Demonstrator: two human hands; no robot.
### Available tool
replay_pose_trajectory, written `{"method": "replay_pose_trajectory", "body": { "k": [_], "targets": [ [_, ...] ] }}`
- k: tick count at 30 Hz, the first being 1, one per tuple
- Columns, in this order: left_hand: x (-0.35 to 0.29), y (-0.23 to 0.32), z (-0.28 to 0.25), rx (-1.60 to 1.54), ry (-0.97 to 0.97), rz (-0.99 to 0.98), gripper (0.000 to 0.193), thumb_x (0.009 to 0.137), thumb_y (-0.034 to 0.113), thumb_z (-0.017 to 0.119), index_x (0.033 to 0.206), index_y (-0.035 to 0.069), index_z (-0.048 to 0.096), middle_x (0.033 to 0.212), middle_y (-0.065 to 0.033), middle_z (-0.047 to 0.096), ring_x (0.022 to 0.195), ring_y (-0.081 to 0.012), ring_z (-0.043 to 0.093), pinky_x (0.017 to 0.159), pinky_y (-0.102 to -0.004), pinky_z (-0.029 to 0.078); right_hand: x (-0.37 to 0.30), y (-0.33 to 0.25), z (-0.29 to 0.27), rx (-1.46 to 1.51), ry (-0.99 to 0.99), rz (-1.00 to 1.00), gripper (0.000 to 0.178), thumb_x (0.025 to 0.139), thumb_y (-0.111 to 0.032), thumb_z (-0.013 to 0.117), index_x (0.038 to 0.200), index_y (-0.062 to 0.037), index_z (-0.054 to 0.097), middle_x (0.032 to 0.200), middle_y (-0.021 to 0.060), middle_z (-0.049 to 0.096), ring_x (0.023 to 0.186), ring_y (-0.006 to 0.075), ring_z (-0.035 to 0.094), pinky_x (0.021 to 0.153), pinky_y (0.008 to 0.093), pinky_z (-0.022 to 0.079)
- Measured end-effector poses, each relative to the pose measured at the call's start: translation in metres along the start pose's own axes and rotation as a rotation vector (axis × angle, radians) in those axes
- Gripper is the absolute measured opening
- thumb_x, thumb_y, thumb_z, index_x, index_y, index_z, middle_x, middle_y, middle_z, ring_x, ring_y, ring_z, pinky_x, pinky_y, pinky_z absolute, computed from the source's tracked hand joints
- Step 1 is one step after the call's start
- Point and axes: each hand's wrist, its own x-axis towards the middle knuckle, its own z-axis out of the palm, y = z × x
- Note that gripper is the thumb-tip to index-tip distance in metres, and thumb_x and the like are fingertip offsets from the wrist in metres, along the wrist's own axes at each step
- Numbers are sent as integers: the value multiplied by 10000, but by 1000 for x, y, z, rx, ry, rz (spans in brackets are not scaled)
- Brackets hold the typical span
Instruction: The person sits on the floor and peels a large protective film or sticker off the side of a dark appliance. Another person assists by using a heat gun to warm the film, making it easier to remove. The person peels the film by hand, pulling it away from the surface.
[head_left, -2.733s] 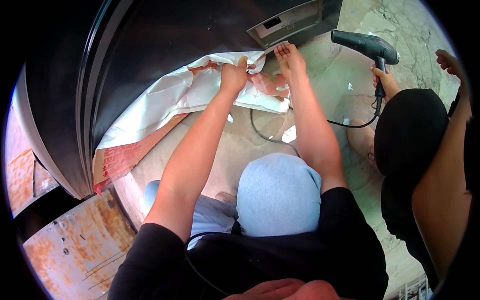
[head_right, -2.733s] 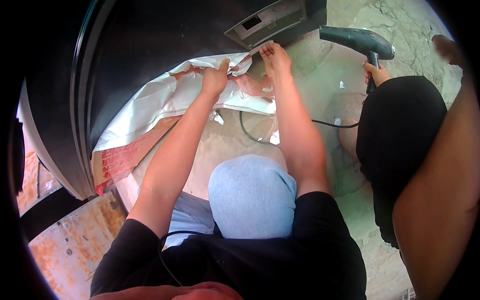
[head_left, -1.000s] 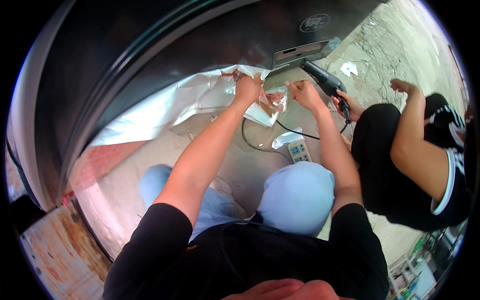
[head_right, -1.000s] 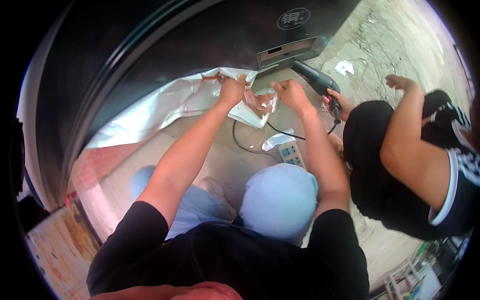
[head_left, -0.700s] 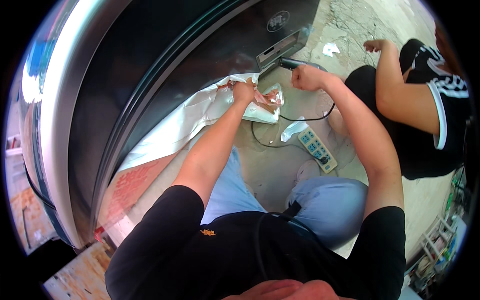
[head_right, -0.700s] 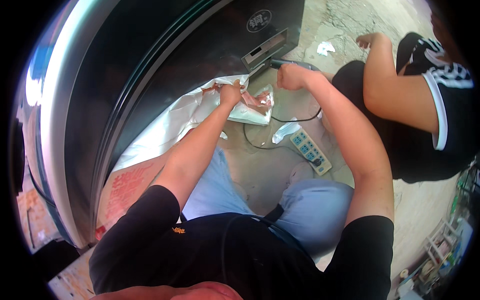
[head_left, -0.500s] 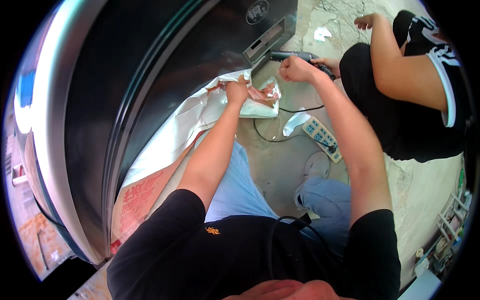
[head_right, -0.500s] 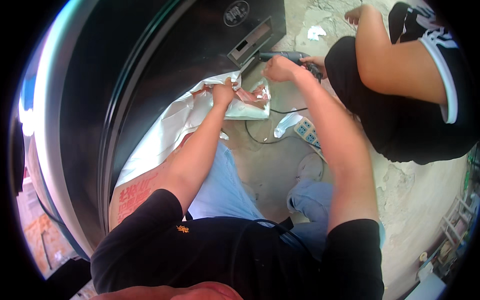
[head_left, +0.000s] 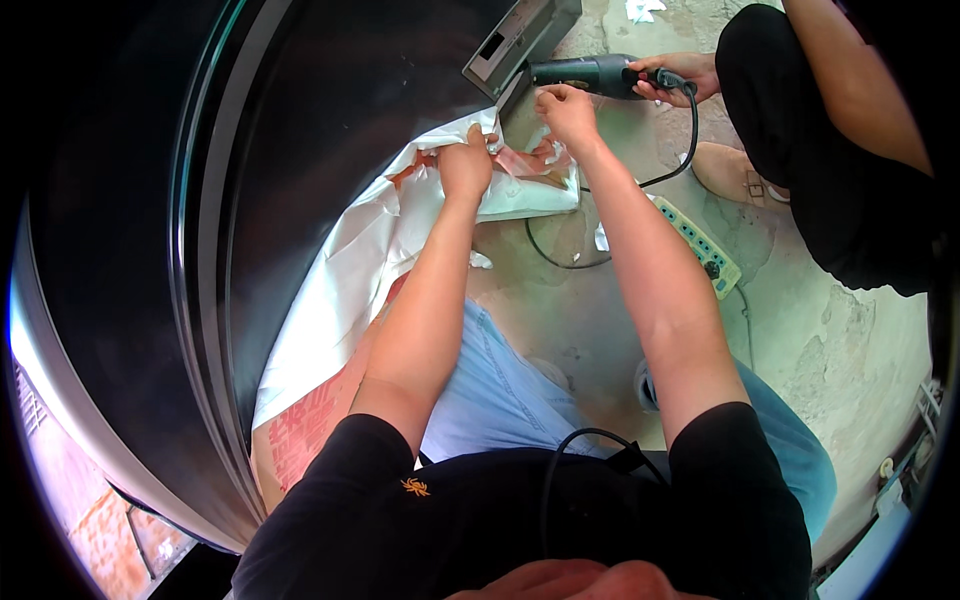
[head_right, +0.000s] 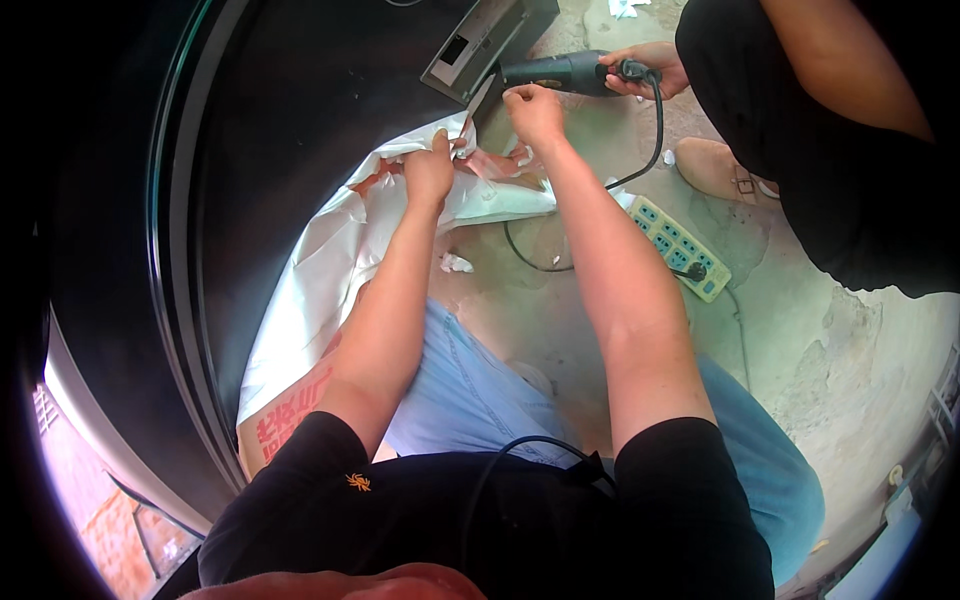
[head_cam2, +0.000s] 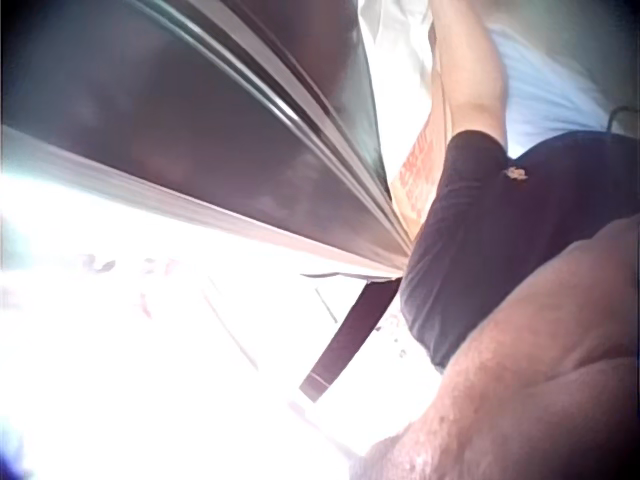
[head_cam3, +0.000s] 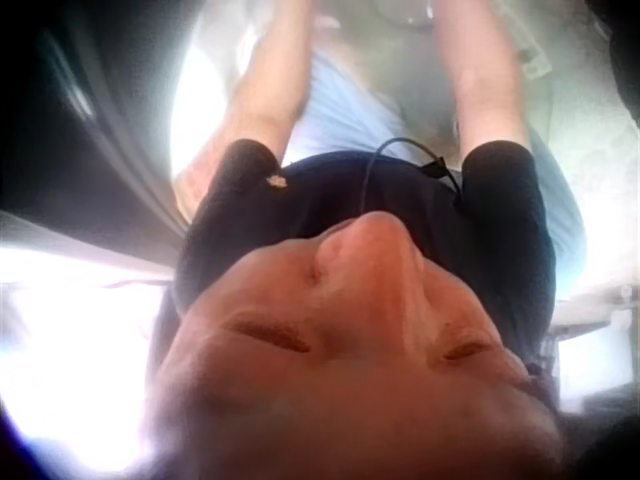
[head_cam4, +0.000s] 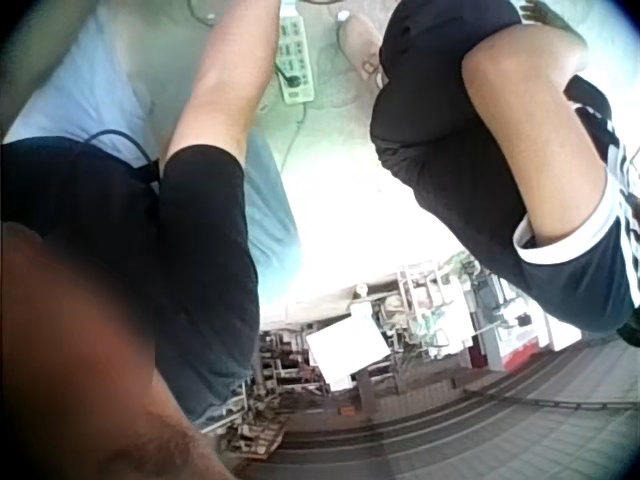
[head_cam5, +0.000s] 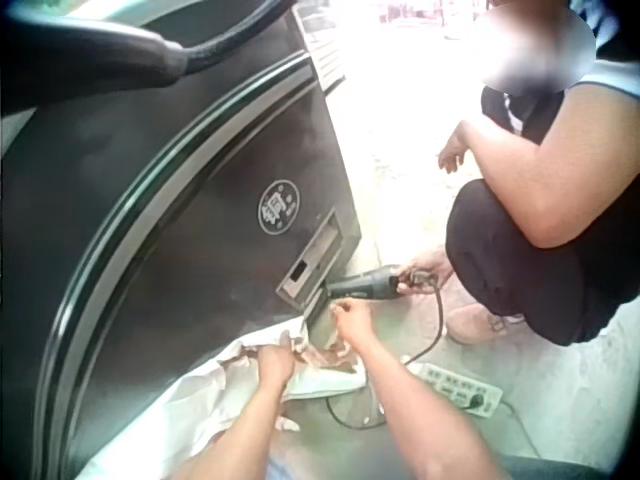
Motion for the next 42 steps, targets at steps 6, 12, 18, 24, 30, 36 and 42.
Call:
{"method": "replay_pose_trajectory", "body": {
  "k": [6, 12, 18, 24, 30, 36, 42],
  "targets": [
    [-10, 18, -8, 21, -4, 9, 375, 1000, 244, 523, 854, -27, 736, 852, -92, 758, 738, -233, 694, 742, -352, 528, 6, -2, 5, 16, 5, 45, 298, 925, -202, 652, 1106, 28, 706, 963, 84, 724, 911, 157, 702, 755, 301, 548],
    [-1, 1, 2, 36, 2, 51, 371, 996, 251, 527, 854, -13, 746, 868, -106, 759, 779, -266, 699, 783, -374, 524, 0, 6, 39, -11, 112, -99, 428, 919, -304, 630, 1151, 52, 681, 1099, 223, 703, 1059, 336, 672, 915, 380, 508],
    [-9, 14, -10, 73, 14, 43, 371, 991, 261, 532, 843, 1, 752, 870, -127, 755, 842, -304, 698, 833, -403, 510, -41, -41, 59, 89, 73, -58, 539, 966, -330, 550, 1339, 59, 530, 1214, 279, 641, 1124, 403, 622, 950, 428, 476],
    [-7, 11, -7, 119, 28, 80, 372, 991, 257, 526, 862, -14, 744, 878, -139, 754, 868, -314, 698, 853, -415, 503, -37, -34, 65, 161, 103, -20, 560, 994, -325, 532, 1389, 71, 506, 1368, 251, 580, 1302, 331, 538, 1083, 361, 397],
    [-8, 14, -2, 38, -13, 65, 366, 991, 252, 517, 874, -16, 737, 889, -133, 754, 875, -320, 696, 862, -420, 496, -29, -13, 56, 71, 201, -29, 386, 988, -216, 564, 1247, 67, 605, 1142, 177, 691, 958, 261, 689, 899, 364, 532],
    [-3, 3, -3, 5, -31, 42, 366, 994, 248, 517, 866, -15, 736, 874, -123, 753, 807, -287, 699, 792, -401, 515, -61, -7, 29, 820, -44, 211, 201, 993, -91, 585, 1146, 28, 637, 890, 70, 643, 780, 154, 627, 731, 305, 559],
    [3, -2, 0, -81, -95, -6, 332, 1005, 231, 520, 993, -47, 701, 902, -116, 753, 783, -214, 706, 730, -352, 543, -65, 13, 9, 975, -172, 228, 244, 1006, -188, 618, 1141, 15, 635, 880, 55, 627, 793, 146, 602, 732, 309, 551]
  ]
}}
